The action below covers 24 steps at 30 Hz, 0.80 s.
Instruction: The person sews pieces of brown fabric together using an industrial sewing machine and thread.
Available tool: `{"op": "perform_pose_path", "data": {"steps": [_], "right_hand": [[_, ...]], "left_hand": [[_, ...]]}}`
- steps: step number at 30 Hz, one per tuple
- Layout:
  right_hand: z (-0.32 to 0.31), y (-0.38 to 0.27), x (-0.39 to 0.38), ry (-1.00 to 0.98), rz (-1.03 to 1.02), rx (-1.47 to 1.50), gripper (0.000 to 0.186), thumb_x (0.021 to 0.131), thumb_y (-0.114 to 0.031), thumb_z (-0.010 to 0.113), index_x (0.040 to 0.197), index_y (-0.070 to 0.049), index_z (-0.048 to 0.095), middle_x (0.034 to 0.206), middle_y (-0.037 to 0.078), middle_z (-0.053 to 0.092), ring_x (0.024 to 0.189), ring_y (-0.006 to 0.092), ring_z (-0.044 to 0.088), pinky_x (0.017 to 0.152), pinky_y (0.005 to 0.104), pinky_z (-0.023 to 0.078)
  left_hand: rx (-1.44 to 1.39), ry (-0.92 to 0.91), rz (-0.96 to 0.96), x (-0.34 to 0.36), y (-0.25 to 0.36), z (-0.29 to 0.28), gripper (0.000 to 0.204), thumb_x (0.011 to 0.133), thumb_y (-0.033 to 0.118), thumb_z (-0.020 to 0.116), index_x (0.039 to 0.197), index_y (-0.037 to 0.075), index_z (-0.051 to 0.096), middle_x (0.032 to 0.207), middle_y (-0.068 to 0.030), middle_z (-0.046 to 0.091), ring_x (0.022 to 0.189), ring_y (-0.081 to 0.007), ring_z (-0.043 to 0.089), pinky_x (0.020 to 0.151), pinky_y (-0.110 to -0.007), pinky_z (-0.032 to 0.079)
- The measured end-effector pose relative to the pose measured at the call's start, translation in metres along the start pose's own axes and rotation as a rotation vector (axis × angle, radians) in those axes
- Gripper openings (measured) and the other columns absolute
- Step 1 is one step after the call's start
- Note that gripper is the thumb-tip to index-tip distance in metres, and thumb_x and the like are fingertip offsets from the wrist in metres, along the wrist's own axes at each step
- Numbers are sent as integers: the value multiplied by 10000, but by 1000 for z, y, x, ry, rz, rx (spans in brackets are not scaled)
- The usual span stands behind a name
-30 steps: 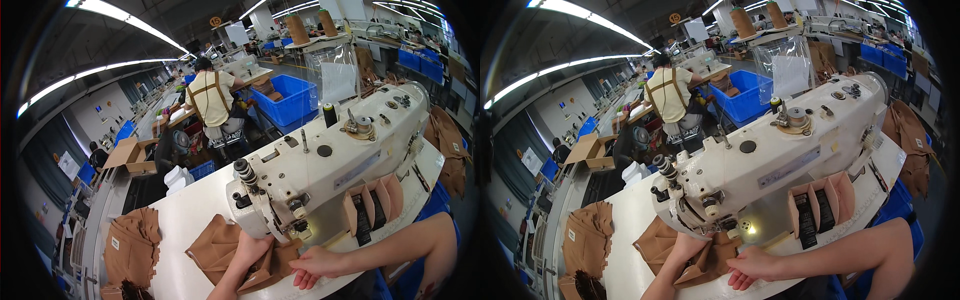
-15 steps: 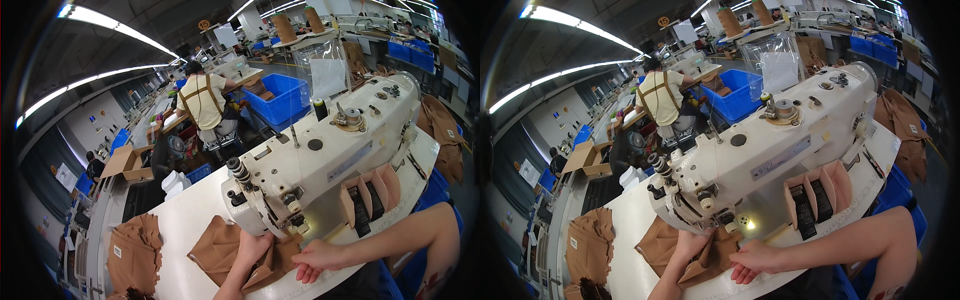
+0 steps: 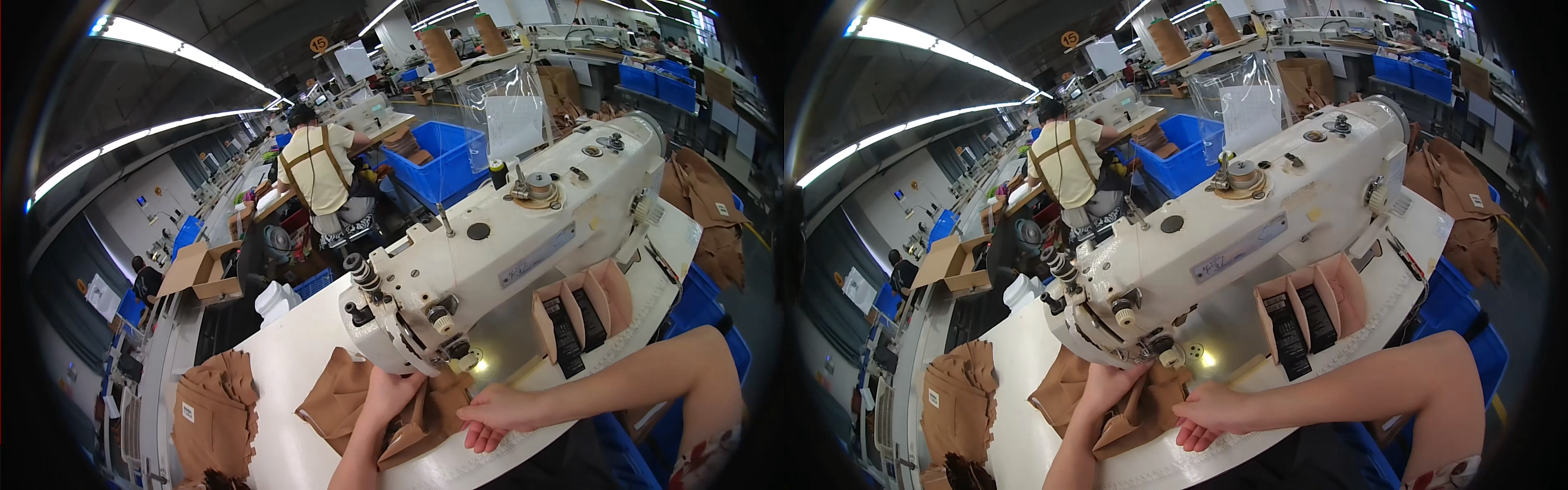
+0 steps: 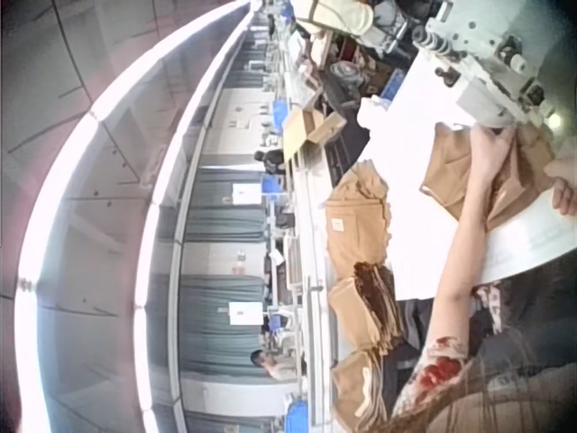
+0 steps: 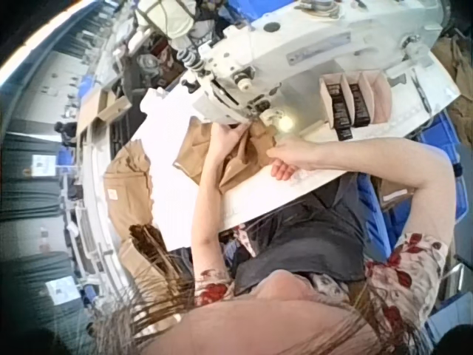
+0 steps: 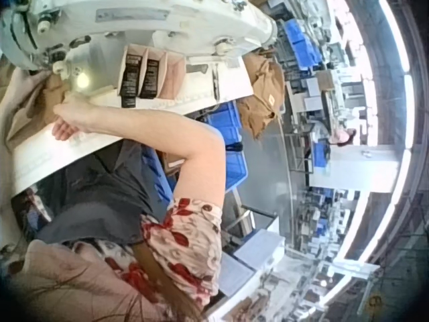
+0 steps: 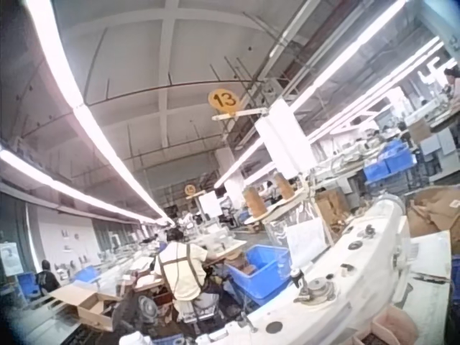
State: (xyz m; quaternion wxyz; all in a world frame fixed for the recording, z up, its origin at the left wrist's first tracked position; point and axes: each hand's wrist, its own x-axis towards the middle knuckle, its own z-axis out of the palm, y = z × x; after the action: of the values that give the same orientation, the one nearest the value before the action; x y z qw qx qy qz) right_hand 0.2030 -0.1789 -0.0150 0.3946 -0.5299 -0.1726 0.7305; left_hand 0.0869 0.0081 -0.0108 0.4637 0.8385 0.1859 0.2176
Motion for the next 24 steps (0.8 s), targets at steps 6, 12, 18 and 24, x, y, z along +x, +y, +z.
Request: {"op": "perform_pose_path", "data": {"steps": [6,12,18,24], "right_hand": [[-7,0,-2,6,-19,-26,340,1043,-273,511,1068,61,567,859,143,681,690,198,678,577,297,563],[-12,8,8,-57,-67,-24,219,990,-172,499,1005,21,600,771,96,658,613,159,634,487,268,499],[-13,1,-6,-78,23,-160,284,1002,-246,514,931,-9,654,800,89,673,618,147,633,513,282,499],[-16,20,-36,434,-595,-1429,216,936,-213,568,1075,-92,680,814,69,672,701,184,676,590,276,544]], "left_hand": [[84,-198,-100,-70,121,-39,407,845,-21,678,1249,19,652,1258,-176,652,1189,-276,623,1027,-375,472],[824,-80,433,-111,64,43,703,759,100,738,1413,27,491,1417,-134,552,1324,-284,514,1130,-457,373],[851,45,628,-102,16,31,512,738,85,726,1243,59,645,1246,-54,676,1074,-218,658,987,-400,504],[942,-66,670,-106,29,23,448,770,89,620,1212,26,655,1270,-108,660,1132,-245,654,947,-368,544]]}}
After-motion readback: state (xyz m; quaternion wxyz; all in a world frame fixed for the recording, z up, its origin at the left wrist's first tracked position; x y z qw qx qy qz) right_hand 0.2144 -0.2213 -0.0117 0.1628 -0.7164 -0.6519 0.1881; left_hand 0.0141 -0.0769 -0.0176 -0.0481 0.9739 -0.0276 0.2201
